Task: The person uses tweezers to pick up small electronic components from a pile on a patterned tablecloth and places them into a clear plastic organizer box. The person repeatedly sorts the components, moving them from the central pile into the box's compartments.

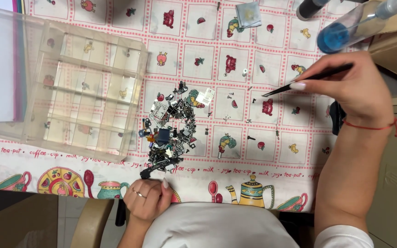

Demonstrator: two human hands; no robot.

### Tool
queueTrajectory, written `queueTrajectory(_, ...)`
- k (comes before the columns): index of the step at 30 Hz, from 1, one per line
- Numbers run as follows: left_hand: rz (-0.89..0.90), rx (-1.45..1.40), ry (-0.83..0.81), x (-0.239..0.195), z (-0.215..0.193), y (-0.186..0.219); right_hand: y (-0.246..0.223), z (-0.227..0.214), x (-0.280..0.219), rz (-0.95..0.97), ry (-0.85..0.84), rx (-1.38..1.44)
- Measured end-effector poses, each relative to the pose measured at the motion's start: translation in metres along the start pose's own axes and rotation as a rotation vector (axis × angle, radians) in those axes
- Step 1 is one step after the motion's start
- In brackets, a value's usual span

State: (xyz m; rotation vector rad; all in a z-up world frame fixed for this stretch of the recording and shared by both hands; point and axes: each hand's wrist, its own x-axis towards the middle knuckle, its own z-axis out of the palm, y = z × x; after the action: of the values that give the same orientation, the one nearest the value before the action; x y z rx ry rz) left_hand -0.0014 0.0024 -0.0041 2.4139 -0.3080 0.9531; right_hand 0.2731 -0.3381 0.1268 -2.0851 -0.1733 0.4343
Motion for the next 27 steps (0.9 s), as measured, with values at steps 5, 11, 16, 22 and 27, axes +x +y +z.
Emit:
queueTrajectory(5, -0.008, -0.002, -0.004, 0.001, -0.001, 0.001, -0.008, 0.027, 0.011, 0.037, -0.129, 0.002)
queueTrajectory(11, -0.018, -0.004, -0.019, 0.003, -0.002, 0.004, 0.001, 0.046, 0.016, 0.035, -0.25, -0.008)
queueTrajectory(16, -0.016, -0.001, -0.002, 0.004, 0.0, 0.002, -0.008, 0.081, 0.015, 0.024, -0.364, 0.02)
queueTrajectory(22, 0.001, 0.007, 0.011, 0.004, 0.0, 0.001, -0.013, 0.106, 0.011, 0.079, -0.421, -0.039)
queueTrajectory(27, 0.008, 0.003, 0.025, 0.005, 0.0, 0.0, -0.013, 0.112, 0.005, 0.094, -0.355, -0.042)
